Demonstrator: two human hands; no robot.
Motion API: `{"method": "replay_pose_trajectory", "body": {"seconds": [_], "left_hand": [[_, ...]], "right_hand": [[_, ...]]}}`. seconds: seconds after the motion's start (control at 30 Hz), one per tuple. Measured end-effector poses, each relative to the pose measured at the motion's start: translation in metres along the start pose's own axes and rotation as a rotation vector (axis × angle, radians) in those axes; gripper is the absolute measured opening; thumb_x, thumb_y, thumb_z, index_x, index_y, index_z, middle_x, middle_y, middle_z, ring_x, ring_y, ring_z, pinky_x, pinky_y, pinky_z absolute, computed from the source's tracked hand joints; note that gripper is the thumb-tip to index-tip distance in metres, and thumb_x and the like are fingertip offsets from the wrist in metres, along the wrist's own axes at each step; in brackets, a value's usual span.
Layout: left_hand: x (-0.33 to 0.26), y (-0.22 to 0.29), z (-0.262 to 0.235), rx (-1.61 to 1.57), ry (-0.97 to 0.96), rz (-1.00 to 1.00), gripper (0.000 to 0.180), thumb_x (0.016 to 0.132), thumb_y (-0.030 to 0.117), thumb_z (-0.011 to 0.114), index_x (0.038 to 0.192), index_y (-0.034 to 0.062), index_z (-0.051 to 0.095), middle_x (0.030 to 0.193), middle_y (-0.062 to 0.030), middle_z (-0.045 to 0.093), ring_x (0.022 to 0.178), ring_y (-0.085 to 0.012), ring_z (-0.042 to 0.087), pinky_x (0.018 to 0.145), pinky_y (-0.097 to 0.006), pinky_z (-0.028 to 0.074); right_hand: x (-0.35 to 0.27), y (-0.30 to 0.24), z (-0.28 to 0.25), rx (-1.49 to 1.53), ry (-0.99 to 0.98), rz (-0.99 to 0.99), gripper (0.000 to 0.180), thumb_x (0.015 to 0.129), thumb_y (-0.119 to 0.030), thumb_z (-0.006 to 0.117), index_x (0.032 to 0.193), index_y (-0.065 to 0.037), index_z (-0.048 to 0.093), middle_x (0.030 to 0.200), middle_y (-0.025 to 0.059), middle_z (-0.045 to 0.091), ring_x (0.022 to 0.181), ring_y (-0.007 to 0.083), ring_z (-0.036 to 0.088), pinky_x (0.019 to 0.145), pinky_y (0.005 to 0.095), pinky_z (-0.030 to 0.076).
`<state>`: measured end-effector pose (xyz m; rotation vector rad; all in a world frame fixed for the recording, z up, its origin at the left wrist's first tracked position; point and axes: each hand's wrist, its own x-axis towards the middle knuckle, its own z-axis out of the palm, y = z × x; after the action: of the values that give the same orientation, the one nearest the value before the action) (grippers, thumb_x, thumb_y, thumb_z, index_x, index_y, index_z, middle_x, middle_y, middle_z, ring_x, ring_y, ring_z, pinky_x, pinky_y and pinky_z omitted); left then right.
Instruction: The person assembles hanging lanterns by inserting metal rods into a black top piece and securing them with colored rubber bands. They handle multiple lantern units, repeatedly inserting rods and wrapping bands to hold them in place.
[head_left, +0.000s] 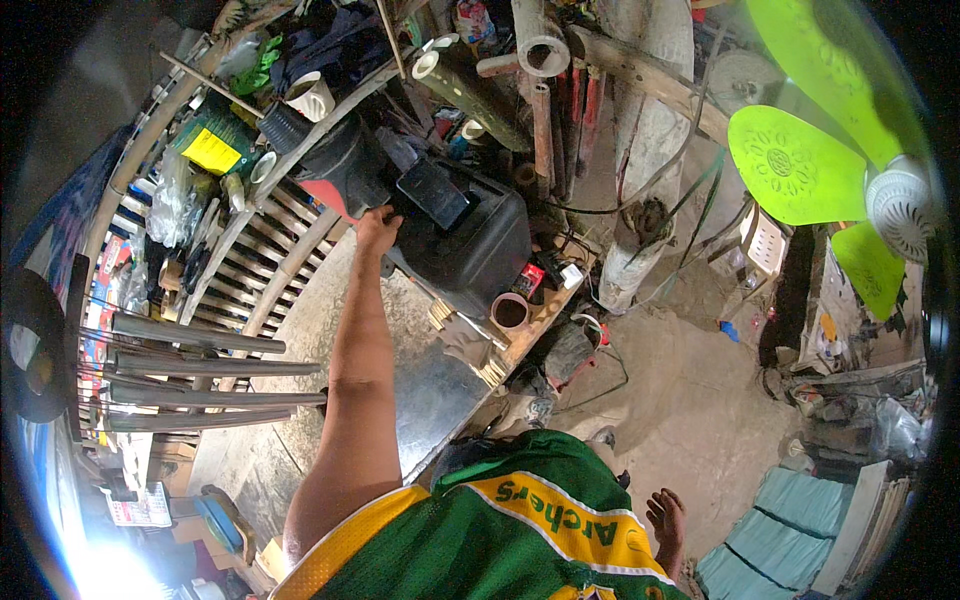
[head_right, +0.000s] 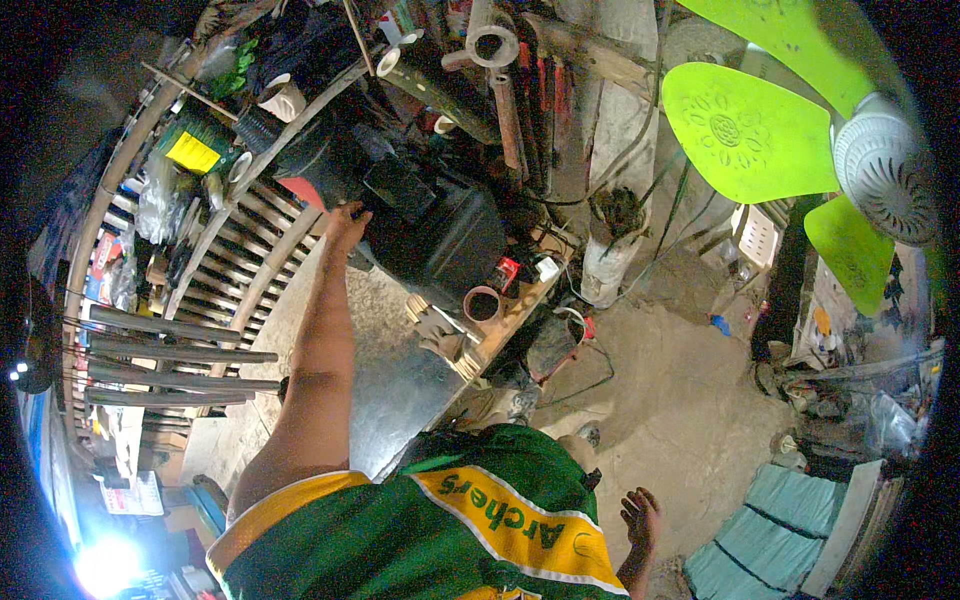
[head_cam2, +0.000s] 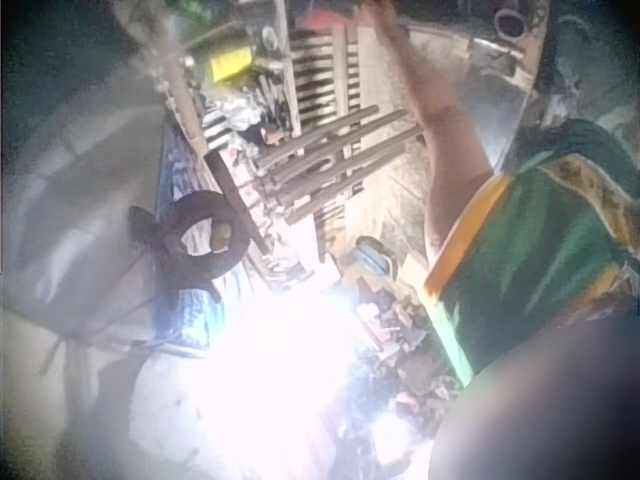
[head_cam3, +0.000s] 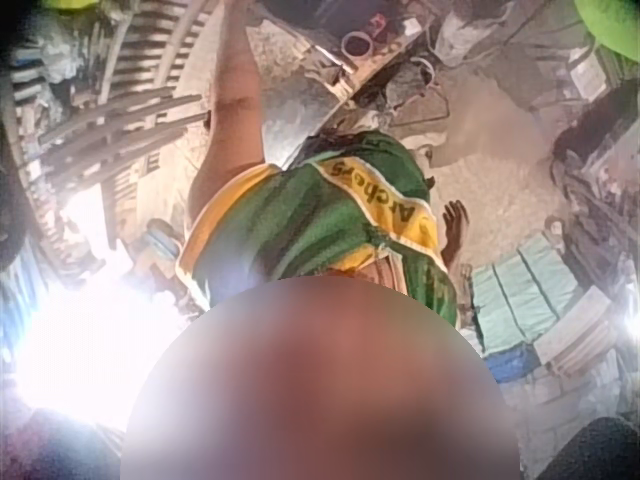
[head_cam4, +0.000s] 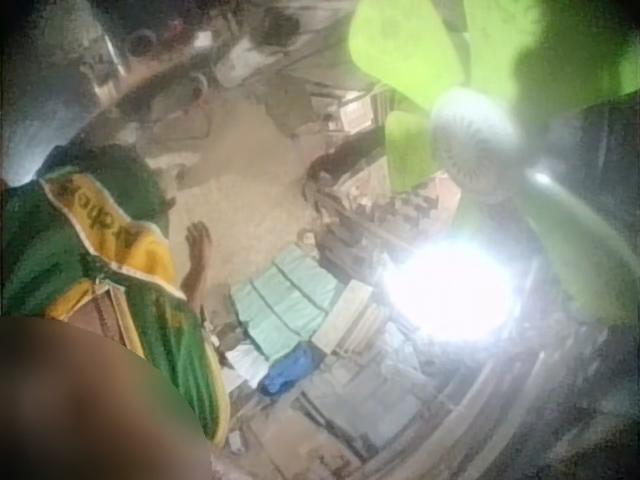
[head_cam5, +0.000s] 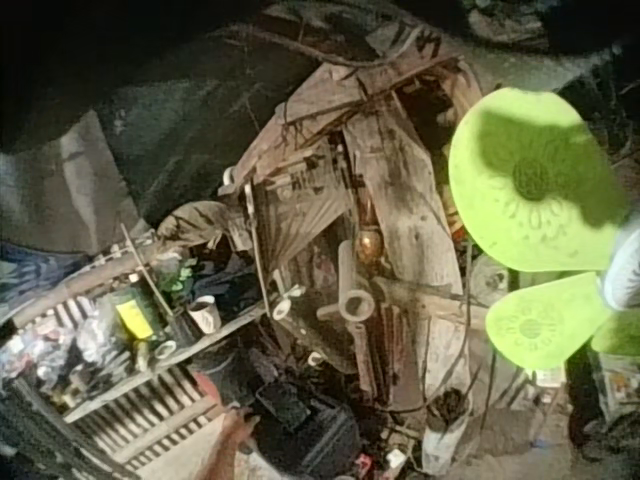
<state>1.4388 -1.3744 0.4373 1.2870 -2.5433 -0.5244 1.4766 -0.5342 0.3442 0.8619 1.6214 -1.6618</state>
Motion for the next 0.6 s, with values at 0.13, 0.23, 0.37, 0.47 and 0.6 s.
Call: {"method": "replay_pose_trajectory", "body": {"seconds": [0.13,0.23,0.37,0.47,0.6], "left_hand": [[-0.003,0.005,0.0,0.047,0.019,0.0,0.045,0.088,0.035,0.07,0.122,0.0059,0.065,0.117,-0.0182,0.067,0.11,-0.0327,0.064,0.093,-0.043,0.051],[0.0,0.004,0.002,0.097,0.03,-0.028,0.043,0.089,0.035,0.068,0.121,0.0058,0.065,0.117,-0.0183,0.067,0.11,-0.0328,0.063,0.093,-0.043,0.051],[0.006,-0.003,0.002,0.041,0.001,0.046,0.047,0.089,0.037,0.067,0.124,0.0058,0.063,0.114,-0.0187,0.068,0.108,-0.0344,0.064,0.093,-0.044,0.05],[0.004,-0.003,0.001,0.084,-0.005,0.061,0.052,0.087,0.039,0.068,0.125,0.0049,0.061,0.112,-0.0196,0.068,0.108,-0.0357,0.064,0.093,-0.045,0.05],[0.0,0.007,0.002,0.183,0.045,-0.006,0.055,0.086,0.042,0.069,0.124,0.0035,0.061,0.115,-0.0205,0.067,0.11,-0.0361,0.063,0.093,-0.046,0.05]], "right_hand": [[0.001,-0.003,0.003,-0.013,-0.003,0.003,0.034,0.091,-0.021,0.064,0.122,-0.006,0.059,0.106,0.0119,0.069,0.09,0.0264,0.068,0.067,0.0344,0.053],[0.003,-0.003,0.002,-0.031,-0.006,0.003,0.035,0.091,-0.022,0.065,0.122,-0.006,0.059,0.106,0.0117,0.068,0.09,0.0263,0.068,0.067,0.034,0.053],[0.006,0.001,-0.005,-0.031,-0.013,0.001,0.036,0.091,-0.022,0.064,0.123,-0.006,0.057,0.107,0.0115,0.068,0.09,0.0259,0.068,0.067,0.0343,0.052],[0.006,0.004,-0.009,-0.031,-0.021,0.004,0.037,0.092,-0.023,0.064,0.124,-0.007,0.056,0.107,0.0111,0.067,0.09,0.0256,0.068,0.067,0.0343,0.052],[0.005,0.005,-0.008,-0.069,-0.021,0.003,0.036,0.093,-0.023,0.063,0.124,-0.007,0.056,0.106,0.0099,0.067,0.09,0.0251,0.067,0.067,0.0343,0.052]]}}
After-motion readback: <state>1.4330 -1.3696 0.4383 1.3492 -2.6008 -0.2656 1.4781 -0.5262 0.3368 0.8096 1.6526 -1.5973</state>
